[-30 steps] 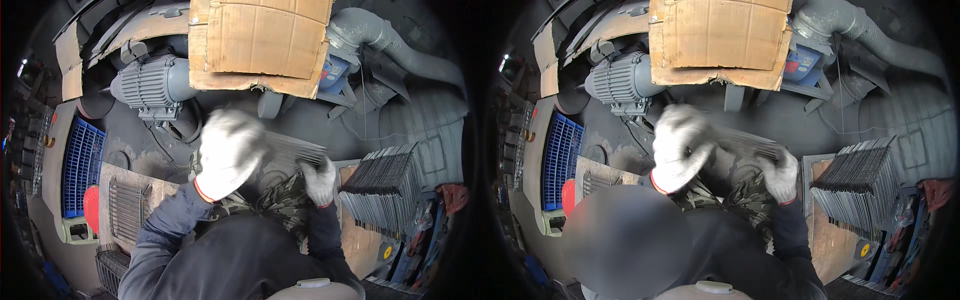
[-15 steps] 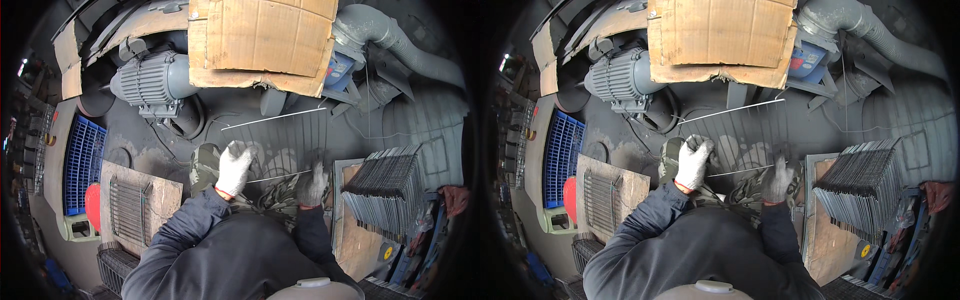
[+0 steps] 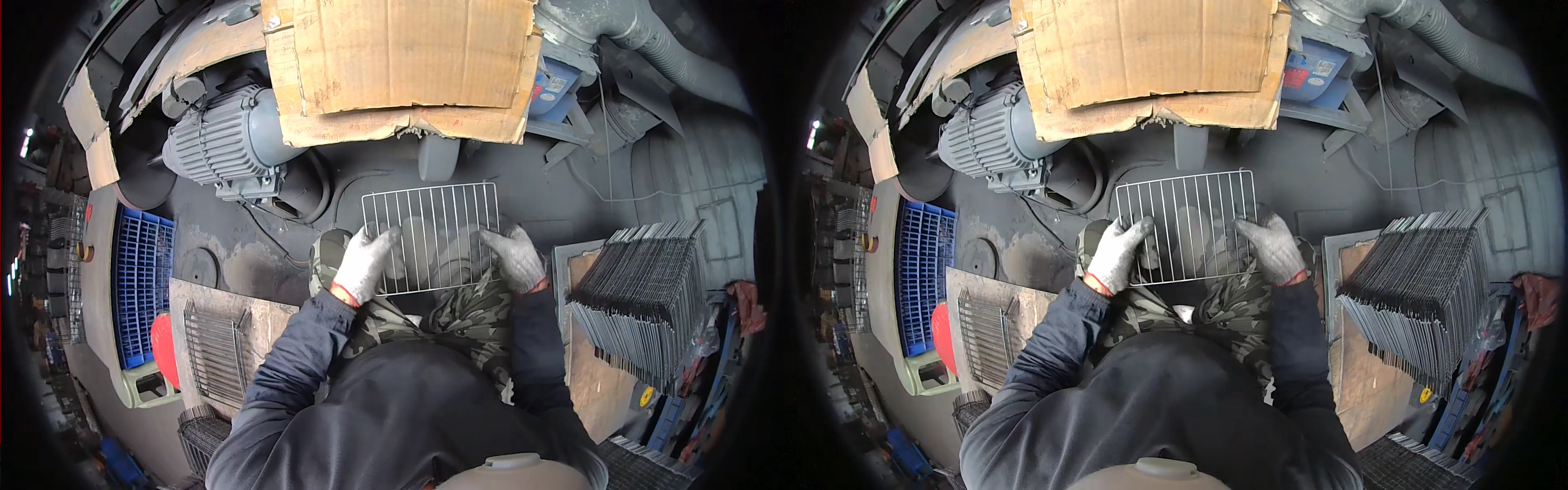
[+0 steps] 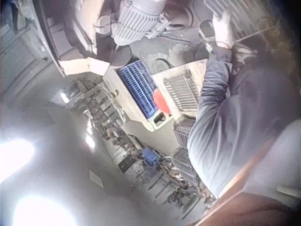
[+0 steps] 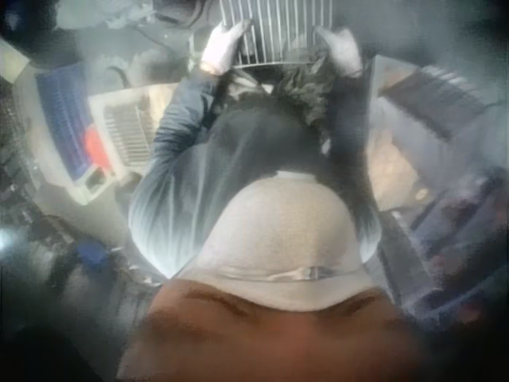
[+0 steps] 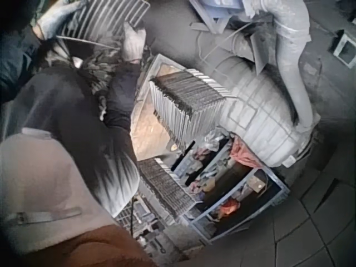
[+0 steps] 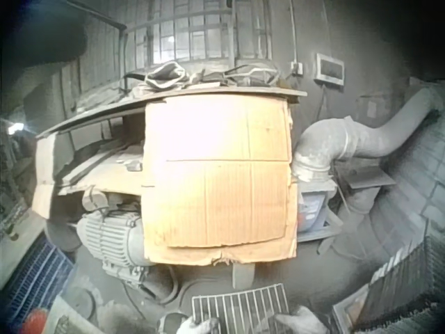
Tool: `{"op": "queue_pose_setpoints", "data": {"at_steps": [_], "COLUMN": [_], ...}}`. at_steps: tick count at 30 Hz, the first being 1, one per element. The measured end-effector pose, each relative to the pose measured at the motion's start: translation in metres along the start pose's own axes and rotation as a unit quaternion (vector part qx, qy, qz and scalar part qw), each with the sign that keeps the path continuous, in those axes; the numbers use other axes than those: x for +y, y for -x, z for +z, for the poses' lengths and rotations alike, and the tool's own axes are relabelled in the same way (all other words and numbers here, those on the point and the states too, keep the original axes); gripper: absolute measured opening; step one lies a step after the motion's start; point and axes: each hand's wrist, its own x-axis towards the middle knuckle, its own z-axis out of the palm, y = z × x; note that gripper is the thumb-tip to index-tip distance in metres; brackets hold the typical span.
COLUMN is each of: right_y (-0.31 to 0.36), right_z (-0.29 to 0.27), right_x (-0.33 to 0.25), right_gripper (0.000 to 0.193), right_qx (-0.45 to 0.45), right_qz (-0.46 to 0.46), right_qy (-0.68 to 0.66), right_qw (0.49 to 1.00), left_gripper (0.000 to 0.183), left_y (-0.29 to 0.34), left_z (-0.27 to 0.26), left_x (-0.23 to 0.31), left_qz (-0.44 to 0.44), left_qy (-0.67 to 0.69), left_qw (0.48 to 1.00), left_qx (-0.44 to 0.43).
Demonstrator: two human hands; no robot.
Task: Picking up, inspecting, and stacking or assembling metal wire grids.
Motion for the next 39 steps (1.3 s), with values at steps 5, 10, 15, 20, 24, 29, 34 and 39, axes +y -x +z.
{"op": "queue_pose_setpoints", "data": {"at_steps": [5, 10, 15, 20, 24, 29, 34, 39], "right_y": [-0.021, -0.076, -0.073, -0.009, 0.088, 0.127, 0.105, 0.085], "right_z": [-0.005, -0.006, -0.015, -0.15, -0.106, -0.057, -0.009, 0.027], "right_x": [-0.015, 0.026, -0.008, 0.024, -0.073, -0.036, -0.006, -0.004], "right_gripper": [0.033, 0.025, 0.024, 0.044, 0.065, 0.045, 0.028, 0.022], "right_qx": [-0.098, -0.103, -0.068, 0.105, 0.124, 0.105, 0.084, 0.085], "right_qz": [0.043, -0.216, -0.077, -0.208, -0.063, -0.109, -0.153, -0.259], "right_qy": [-0.053, 0.104, -0.049, -0.031, -0.107, -0.078, -0.08, -0.115], "right_qw": [0.993, 0.965, 0.994, 0.972, 0.984, 0.985, 0.981, 0.955], "left_gripper": [0.029, 0.02, 0.026, 0.028, 0.044, 0.028, 0.029, 0.05], "left_y": [-0.023, -0.057, -0.087, -0.06, -0.035, -0.006, 0.031, 0.074], "left_z": [-0.031, -0.059, -0.062, 0.066, 0.076, 0.039, 0.009, -0.003], "left_x": [0.022, 0.048, 0.034, 0.037, 0.009, 0.018, 0.037, 0.054], "left_qz": [-0.135, -0.204, -0.188, -0.239, -0.14, 0.026, 0.162, 0.209], "left_qy": [0.087, 0.236, 0.176, 0.152, 0.093, -0.117, -0.304, -0.358], "left_qw": [0.987, 0.948, 0.952, 0.934, 0.934, 0.947, 0.933, 0.908], "left_qx": [-0.016, -0.056, -0.169, -0.218, -0.315, -0.298, -0.104, 0.057]}}
